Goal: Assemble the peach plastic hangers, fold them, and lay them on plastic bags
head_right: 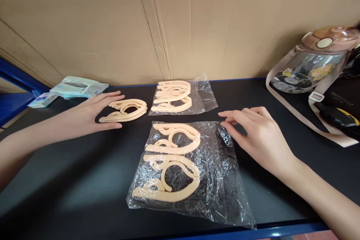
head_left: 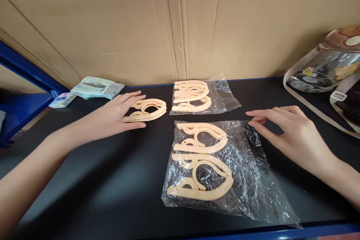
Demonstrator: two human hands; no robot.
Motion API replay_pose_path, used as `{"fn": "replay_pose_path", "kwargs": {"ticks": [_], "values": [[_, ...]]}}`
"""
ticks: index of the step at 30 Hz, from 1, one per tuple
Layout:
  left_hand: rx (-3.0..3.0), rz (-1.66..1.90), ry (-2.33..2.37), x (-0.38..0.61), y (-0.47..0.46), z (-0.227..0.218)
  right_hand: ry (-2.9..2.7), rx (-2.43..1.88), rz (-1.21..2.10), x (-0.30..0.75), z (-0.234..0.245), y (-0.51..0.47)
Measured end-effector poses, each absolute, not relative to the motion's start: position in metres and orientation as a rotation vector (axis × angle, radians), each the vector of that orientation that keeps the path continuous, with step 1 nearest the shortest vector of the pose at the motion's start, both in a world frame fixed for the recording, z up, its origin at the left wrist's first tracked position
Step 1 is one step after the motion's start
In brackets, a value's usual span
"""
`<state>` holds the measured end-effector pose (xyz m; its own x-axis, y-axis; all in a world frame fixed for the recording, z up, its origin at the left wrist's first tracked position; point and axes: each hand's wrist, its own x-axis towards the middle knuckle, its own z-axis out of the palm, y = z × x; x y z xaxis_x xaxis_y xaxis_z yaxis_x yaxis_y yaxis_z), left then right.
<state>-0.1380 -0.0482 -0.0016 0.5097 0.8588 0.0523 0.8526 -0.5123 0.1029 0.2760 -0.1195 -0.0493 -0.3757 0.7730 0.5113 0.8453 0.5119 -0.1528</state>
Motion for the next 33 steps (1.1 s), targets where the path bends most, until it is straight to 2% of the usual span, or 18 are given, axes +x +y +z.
{"fn": "replay_pose_path", "kwargs": {"ticks": [6,13,18,22,27,33], "values": [[2.485,0.043,1.577,-0.156,-0.016,-0.002,-2.191,-1.326,-0.187,0.275,-0.045,-0.122],[2.579,0.173,1.623,-0.141,-0.034,0.019,-2.151,-1.312,-0.227,0.266,-0.027,-0.13],[2.746,0.405,1.302,-0.086,-0.074,0.026,-2.252,-1.135,-0.209,0.242,-0.012,-0.137],[2.851,0.39,0.98,-0.037,-0.104,0.024,-2.406,-1.039,-0.094,0.225,-0.004,-0.14],[2.826,0.472,0.936,-0.015,-0.113,0.023,-2.432,-1.034,-0.062,0.222,-0.002,-0.146],[2.717,0.417,0.921,-0.033,-0.105,0.012,-2.366,-1.176,-0.135,0.253,-0.009,-0.157]]}}
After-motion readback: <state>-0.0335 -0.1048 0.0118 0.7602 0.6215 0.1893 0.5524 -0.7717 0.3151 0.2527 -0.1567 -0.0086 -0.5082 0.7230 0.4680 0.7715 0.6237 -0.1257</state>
